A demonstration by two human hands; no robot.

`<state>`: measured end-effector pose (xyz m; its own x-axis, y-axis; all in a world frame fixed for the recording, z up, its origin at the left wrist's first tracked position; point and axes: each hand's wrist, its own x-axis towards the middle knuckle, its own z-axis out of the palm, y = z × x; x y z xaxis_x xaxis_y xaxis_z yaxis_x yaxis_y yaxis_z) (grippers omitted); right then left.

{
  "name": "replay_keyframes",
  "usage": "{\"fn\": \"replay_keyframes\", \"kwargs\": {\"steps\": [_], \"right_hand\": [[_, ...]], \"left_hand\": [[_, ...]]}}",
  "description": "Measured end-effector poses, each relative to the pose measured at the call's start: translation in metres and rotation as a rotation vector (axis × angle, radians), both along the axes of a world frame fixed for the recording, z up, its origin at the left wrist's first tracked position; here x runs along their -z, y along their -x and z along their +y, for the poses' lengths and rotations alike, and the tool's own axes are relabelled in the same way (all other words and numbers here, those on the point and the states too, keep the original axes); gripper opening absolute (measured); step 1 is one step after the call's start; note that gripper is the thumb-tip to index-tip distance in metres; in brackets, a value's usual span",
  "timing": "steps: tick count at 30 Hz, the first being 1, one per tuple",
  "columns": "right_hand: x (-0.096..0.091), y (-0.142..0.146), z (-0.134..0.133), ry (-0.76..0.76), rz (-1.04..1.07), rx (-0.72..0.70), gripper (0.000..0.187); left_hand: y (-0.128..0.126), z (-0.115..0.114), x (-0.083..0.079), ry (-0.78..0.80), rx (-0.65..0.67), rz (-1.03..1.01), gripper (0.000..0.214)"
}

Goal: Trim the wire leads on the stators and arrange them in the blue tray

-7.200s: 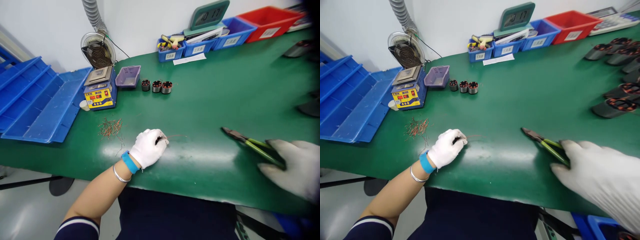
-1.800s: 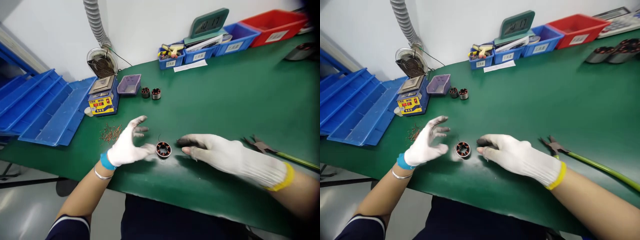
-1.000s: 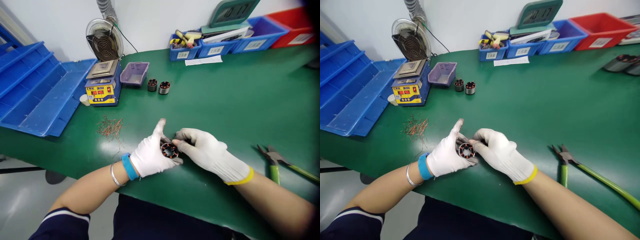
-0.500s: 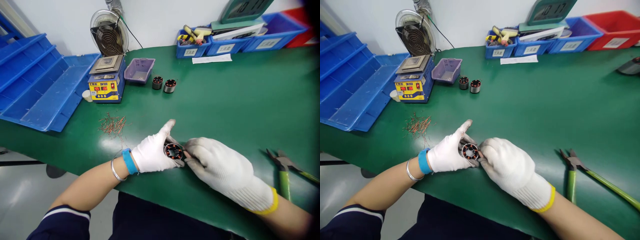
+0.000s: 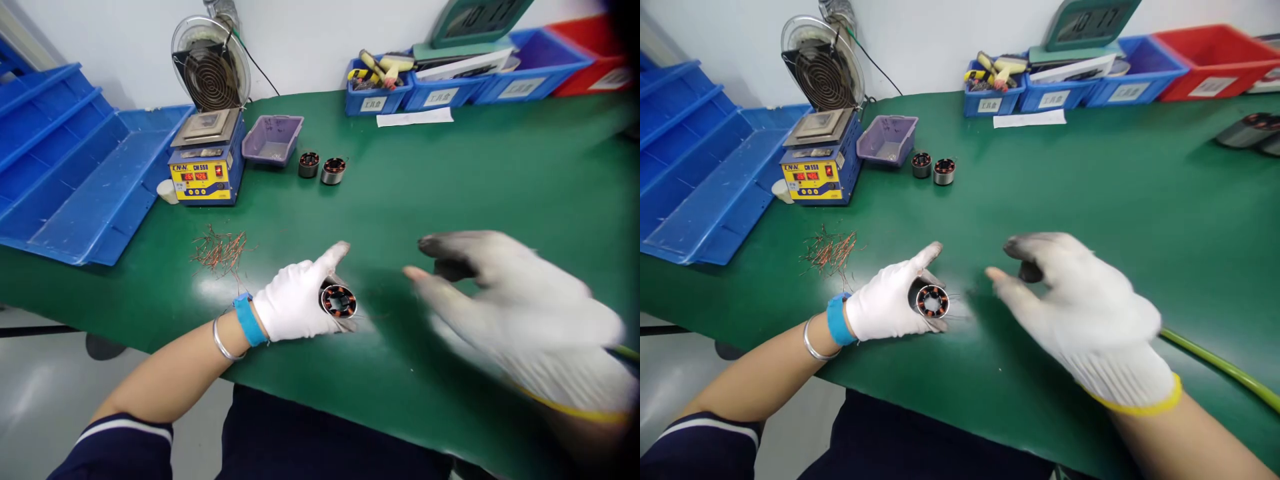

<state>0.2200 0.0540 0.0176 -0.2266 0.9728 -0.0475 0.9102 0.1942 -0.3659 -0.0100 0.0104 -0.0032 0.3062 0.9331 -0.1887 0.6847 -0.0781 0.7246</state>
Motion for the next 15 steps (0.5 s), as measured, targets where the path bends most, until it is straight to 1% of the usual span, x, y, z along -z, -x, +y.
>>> {"fn": "replay_keyframes", "kwargs": {"steps": [1,2,3,4,6,7,8,10,13,14,15], "right_hand": [[0.002,-0.001,-0.006,-0.010,0.096,-0.069,0.059],[0.006,0.000,-0.013,0.018,0.149,-0.160,0.072],[0.011,0.003,-0.019,0.065,0.150,-0.249,0.079],[0.017,0.008,-0.024,0.111,0.105,-0.308,0.078],[0.030,0.017,-0.029,0.160,-0.013,-0.347,0.058],[0.035,0.020,-0.029,0.174,-0.047,-0.352,0.047],[0.039,0.022,-0.027,0.190,-0.064,-0.355,0.040],[0.041,0.022,-0.023,0.220,-0.069,-0.360,0.035],[0.038,0.018,-0.020,0.208,-0.033,-0.379,0.033],[0.037,0.017,-0.019,0.203,-0.016,-0.388,0.033],[0.036,0.015,-0.019,0.193,0.004,-0.400,0.034]], "left_hand": [[0.001,0.000,0.001,-0.015,0.008,0.038,0.119],[0.001,0.001,0.001,-0.023,0.017,0.066,0.118],[0.002,0.001,0.002,-0.022,0.028,0.081,0.117],[0.003,0.002,0.002,-0.015,0.038,0.082,0.116],[0.005,0.004,0.003,0.002,0.059,0.070,0.115],[0.006,0.004,0.004,0.006,0.065,0.066,0.113],[0.007,0.005,0.004,0.005,0.068,0.065,0.112],[0.008,0.005,0.004,-0.002,0.078,0.071,0.110],[0.005,0.002,0.002,-0.051,0.085,0.052,0.105],[0.003,0.000,0.002,-0.089,0.078,0.024,0.100],[0.002,-0.002,0.001,-0.136,0.069,-0.006,0.090]]}}
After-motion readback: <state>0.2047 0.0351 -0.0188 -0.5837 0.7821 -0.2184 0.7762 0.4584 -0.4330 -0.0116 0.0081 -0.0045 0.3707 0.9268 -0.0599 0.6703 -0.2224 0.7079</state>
